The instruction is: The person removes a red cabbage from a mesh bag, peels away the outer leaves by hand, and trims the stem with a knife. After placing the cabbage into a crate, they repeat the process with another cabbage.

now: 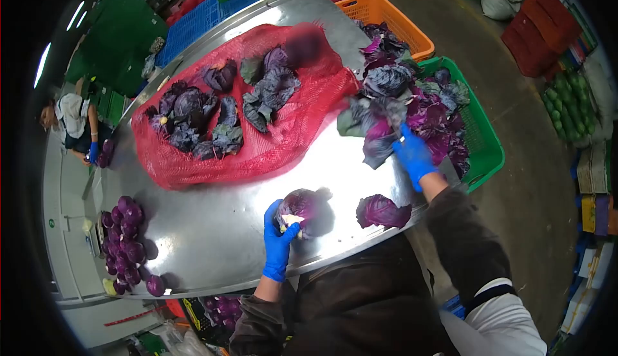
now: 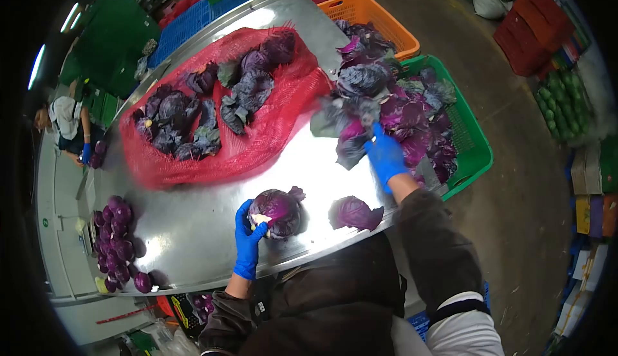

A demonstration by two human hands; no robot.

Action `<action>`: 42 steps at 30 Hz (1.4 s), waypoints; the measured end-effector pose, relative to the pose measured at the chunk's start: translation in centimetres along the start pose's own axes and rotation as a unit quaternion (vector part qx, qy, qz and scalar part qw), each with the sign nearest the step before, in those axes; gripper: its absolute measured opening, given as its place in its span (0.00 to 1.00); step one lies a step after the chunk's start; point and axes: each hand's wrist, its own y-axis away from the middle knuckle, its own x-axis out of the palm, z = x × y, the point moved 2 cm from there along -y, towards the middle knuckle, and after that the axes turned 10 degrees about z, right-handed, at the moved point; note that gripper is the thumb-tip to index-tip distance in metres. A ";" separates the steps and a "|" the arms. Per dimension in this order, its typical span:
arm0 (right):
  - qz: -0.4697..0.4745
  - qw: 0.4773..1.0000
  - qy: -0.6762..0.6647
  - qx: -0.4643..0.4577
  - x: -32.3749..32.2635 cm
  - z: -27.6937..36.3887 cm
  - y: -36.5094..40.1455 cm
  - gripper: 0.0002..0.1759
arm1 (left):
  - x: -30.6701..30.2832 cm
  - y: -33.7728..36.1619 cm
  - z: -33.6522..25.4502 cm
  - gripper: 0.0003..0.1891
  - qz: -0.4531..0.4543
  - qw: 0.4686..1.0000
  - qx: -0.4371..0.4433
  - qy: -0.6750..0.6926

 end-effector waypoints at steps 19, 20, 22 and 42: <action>0.239 0.947 0.028 -0.212 5.5 13.3 10.7 0.37 | 4.7 -3.6 -1.5 0.64 0.054 0.996 -0.053 -0.050; 0.255 0.939 0.077 -0.217 5.8 13.5 10.4 0.35 | 4.1 -4.0 -0.5 0.64 0.068 0.985 -0.056 -0.149; 0.248 0.931 0.127 -0.237 6.7 13.4 7.4 0.31 | 3.8 -4.0 -0.5 0.65 0.081 0.963 -0.085 -0.242; 0.166 0.956 -0.041 -0.240 5.9 9.6 9.5 0.37 | 6.3 -3.6 -0.2 0.57 0.048 0.945 0.079 -0.314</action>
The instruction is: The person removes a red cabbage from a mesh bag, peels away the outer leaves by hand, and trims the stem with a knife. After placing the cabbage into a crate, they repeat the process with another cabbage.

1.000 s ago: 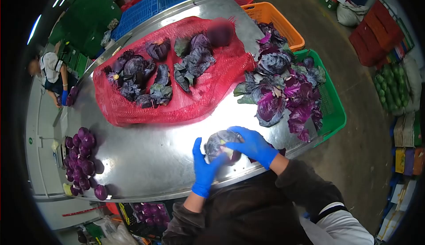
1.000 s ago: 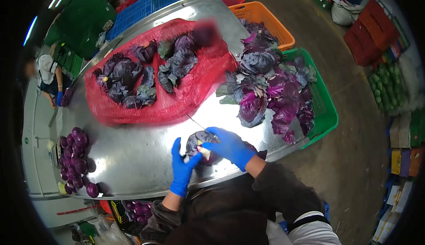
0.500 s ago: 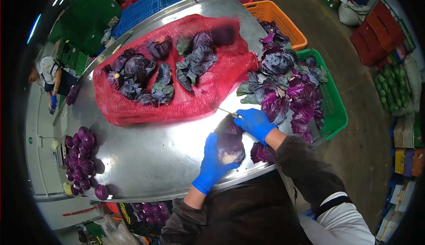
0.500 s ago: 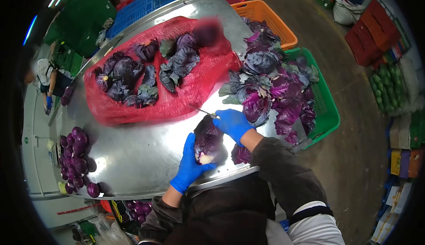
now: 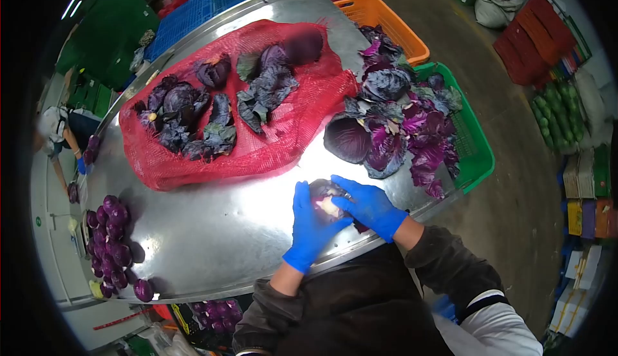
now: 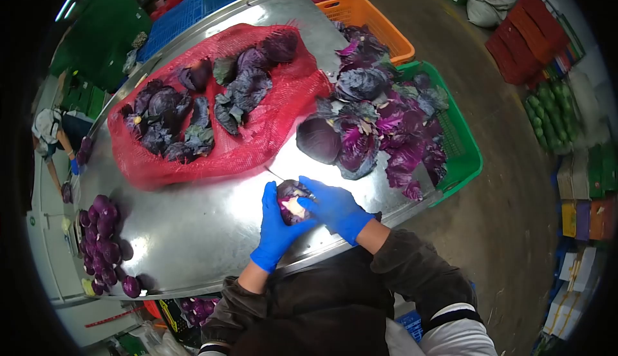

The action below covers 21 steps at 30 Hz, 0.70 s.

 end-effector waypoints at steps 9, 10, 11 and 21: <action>-0.017 0.997 0.050 0.047 -1.9 -2.6 -3.9 0.21 | 0.0 -1.0 -0.7 0.56 0.019 0.992 -0.089 0.092; -0.045 0.994 0.059 0.082 -2.3 -3.5 -4.4 0.21 | 0.1 0.0 -0.7 0.57 0.016 0.999 -0.027 0.014; -0.047 0.994 0.057 0.080 -2.4 -3.3 -4.5 0.21 | 0.1 0.9 -0.7 0.58 0.015 0.997 0.032 -0.065; -0.156 0.984 0.075 -0.031 -2.0 0.6 -2.5 0.33 | -1.7 0.9 1.4 0.59 0.081 0.989 0.065 0.107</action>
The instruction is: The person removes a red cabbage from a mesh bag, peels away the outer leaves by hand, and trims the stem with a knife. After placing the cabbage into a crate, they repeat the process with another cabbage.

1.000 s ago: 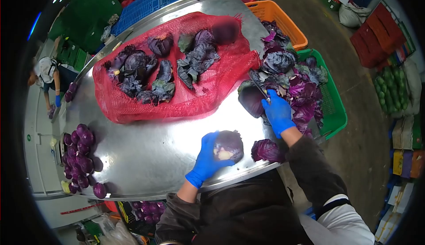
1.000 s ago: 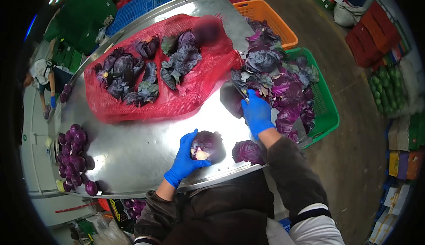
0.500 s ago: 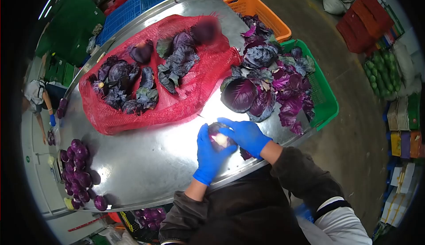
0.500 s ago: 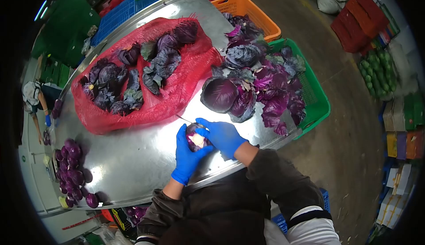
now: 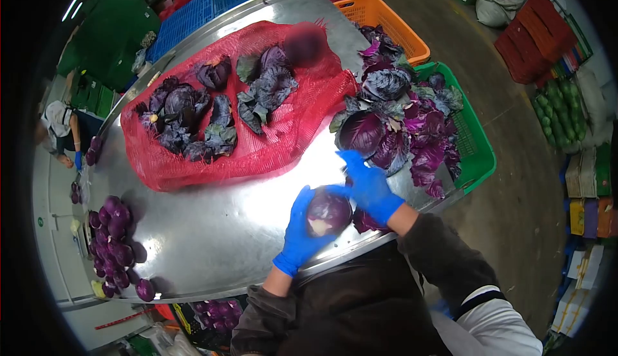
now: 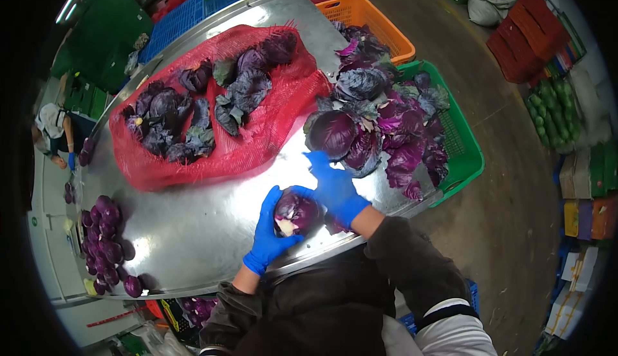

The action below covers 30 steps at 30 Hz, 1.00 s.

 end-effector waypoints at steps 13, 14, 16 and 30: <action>0.068 0.976 0.079 0.192 -1.5 -7.9 1.3 0.20 | 1.8 2.1 2.6 0.50 -0.121 0.974 -0.169 0.090; 0.089 0.966 0.101 0.222 -1.6 -7.4 1.9 0.20 | 1.3 2.0 2.4 0.50 -0.121 0.974 -0.170 0.088; 0.110 0.954 0.124 0.249 -1.5 -6.2 2.2 0.21 | 0.7 1.3 2.0 0.48 -0.115 0.938 -0.189 0.267; 0.136 0.968 -0.118 0.177 -0.6 -1.5 4.4 0.37 | 2.8 -2.0 -1.2 0.57 -0.077 0.984 -0.127 -0.096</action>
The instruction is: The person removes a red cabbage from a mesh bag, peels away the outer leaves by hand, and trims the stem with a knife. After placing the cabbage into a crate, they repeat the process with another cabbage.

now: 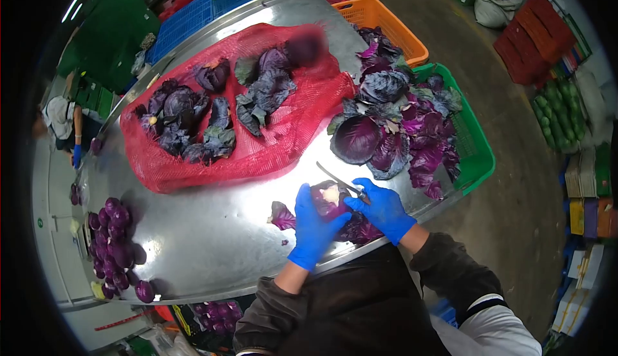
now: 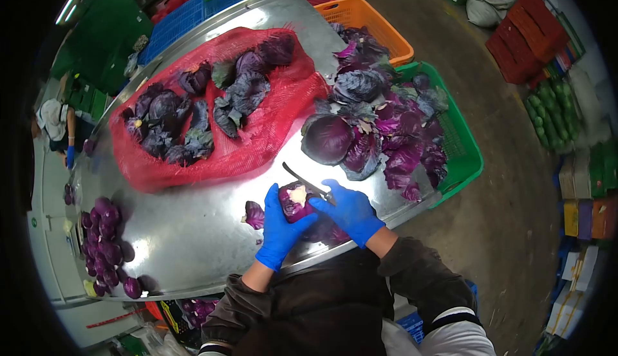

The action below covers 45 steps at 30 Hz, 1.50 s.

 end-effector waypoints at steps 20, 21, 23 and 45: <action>0.026 0.981 0.189 -0.030 1.4 2.4 2.2 0.30 | -0.6 -0.4 -2.1 0.42 -0.006 0.995 0.079 0.063; 0.028 0.981 0.188 -0.030 1.4 2.2 2.4 0.30 | -0.4 -0.3 -1.8 0.42 -0.006 0.995 0.078 0.065; 0.030 0.982 0.187 -0.026 1.5 1.8 2.6 0.30 | 0.2 -0.2 -0.9 0.47 -0.006 0.998 0.052 0.039; -0.086 0.985 0.145 0.026 -0.7 0.6 -3.8 0.34 | -2.3 2.2 2.9 0.58 0.019 0.986 0.130 0.098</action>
